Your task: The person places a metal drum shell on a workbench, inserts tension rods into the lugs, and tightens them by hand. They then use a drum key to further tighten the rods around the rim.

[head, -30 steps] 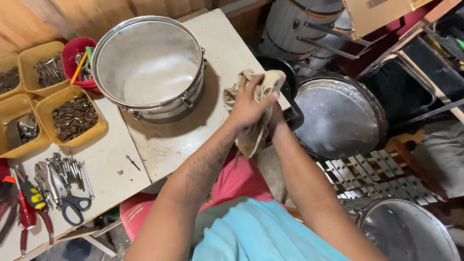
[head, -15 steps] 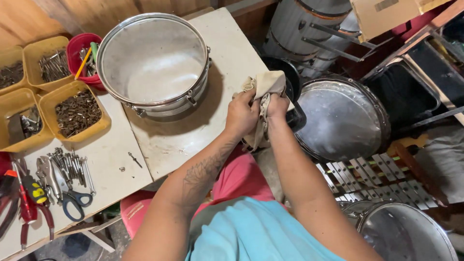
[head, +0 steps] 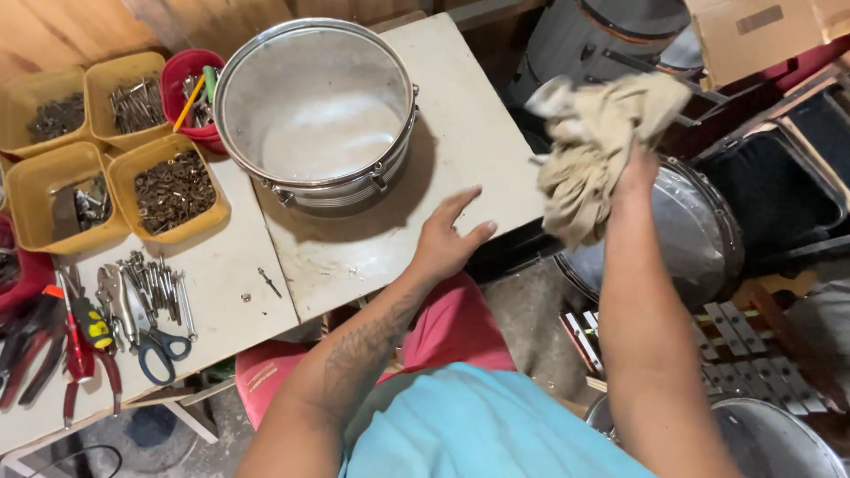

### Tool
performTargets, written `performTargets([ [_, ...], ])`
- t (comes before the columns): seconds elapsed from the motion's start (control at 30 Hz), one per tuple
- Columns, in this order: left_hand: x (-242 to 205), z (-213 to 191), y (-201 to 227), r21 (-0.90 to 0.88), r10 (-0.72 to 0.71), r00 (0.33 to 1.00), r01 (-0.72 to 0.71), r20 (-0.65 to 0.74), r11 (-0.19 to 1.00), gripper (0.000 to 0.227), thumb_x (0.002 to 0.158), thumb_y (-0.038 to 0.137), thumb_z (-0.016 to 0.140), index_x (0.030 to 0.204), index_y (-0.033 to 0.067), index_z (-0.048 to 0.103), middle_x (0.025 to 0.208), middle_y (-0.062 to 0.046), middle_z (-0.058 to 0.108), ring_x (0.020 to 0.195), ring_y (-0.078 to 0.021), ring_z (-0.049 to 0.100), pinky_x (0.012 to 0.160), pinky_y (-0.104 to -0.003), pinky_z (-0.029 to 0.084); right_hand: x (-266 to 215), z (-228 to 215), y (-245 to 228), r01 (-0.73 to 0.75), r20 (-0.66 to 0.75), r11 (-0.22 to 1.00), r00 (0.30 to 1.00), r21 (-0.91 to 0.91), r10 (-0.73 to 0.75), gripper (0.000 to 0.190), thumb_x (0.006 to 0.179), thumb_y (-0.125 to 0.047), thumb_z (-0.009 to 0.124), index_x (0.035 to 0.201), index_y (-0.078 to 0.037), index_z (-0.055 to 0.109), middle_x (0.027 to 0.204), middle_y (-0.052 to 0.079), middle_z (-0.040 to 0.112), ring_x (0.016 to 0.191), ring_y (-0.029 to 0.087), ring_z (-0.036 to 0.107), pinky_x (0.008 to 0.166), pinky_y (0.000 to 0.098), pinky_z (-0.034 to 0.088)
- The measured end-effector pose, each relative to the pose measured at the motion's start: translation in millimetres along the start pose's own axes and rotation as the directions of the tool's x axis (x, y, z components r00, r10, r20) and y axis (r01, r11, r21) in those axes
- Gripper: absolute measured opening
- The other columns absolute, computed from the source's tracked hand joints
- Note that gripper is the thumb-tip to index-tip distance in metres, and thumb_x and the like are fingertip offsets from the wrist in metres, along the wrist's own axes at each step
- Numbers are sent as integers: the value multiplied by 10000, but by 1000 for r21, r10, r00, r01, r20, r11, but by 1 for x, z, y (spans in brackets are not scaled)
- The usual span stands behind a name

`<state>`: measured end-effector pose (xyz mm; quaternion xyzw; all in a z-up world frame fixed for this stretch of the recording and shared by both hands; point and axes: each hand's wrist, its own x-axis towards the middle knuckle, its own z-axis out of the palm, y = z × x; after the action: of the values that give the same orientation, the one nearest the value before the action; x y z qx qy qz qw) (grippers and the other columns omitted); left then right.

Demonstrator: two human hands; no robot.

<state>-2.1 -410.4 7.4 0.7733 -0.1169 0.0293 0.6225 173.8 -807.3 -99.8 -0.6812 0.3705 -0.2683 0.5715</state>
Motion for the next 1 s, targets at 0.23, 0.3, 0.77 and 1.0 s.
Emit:
performTargets([
  [0.23,55,54,-20,-155,-240,971,240,16,958,439,978,513,625,1347,279,663,1395,-233,581,1391,-431,501,1227,-501,373,-198,29,-30,164,532,934,846,-318,33,701,961,-522,610,1404,19,566,1489,282,493,1451,426,384,1264,498,236],
  [0.3,55,59,-26,-3,-299,943,302,-150,953,403,919,470,659,1169,172,763,1083,-213,714,1173,-427,666,1077,-496,517,-180,63,-8,76,259,990,965,-115,-44,593,860,-438,716,1356,-127,621,1346,154,672,1340,328,571,1151,483,409],
  [0.77,-12,27,-32,82,-55,981,72,-185,994,403,799,186,768,1200,153,765,1055,-148,778,1087,-350,717,965,-449,576,-67,96,51,157,-6,944,986,-288,-166,373,815,-157,633,1103,78,665,1165,273,695,1225,347,642,1081,423,452],
  [1.0,-63,-38,-45,-4,-46,937,47,-347,999,275,737,65,791,1000,133,831,903,-83,801,893,-260,776,792,-331,622,-33,103,28,185,-200,966,955,-179,-219,366,776,-202,704,1015,74,730,1021,248,764,1069,339,748,933,407,582],
])
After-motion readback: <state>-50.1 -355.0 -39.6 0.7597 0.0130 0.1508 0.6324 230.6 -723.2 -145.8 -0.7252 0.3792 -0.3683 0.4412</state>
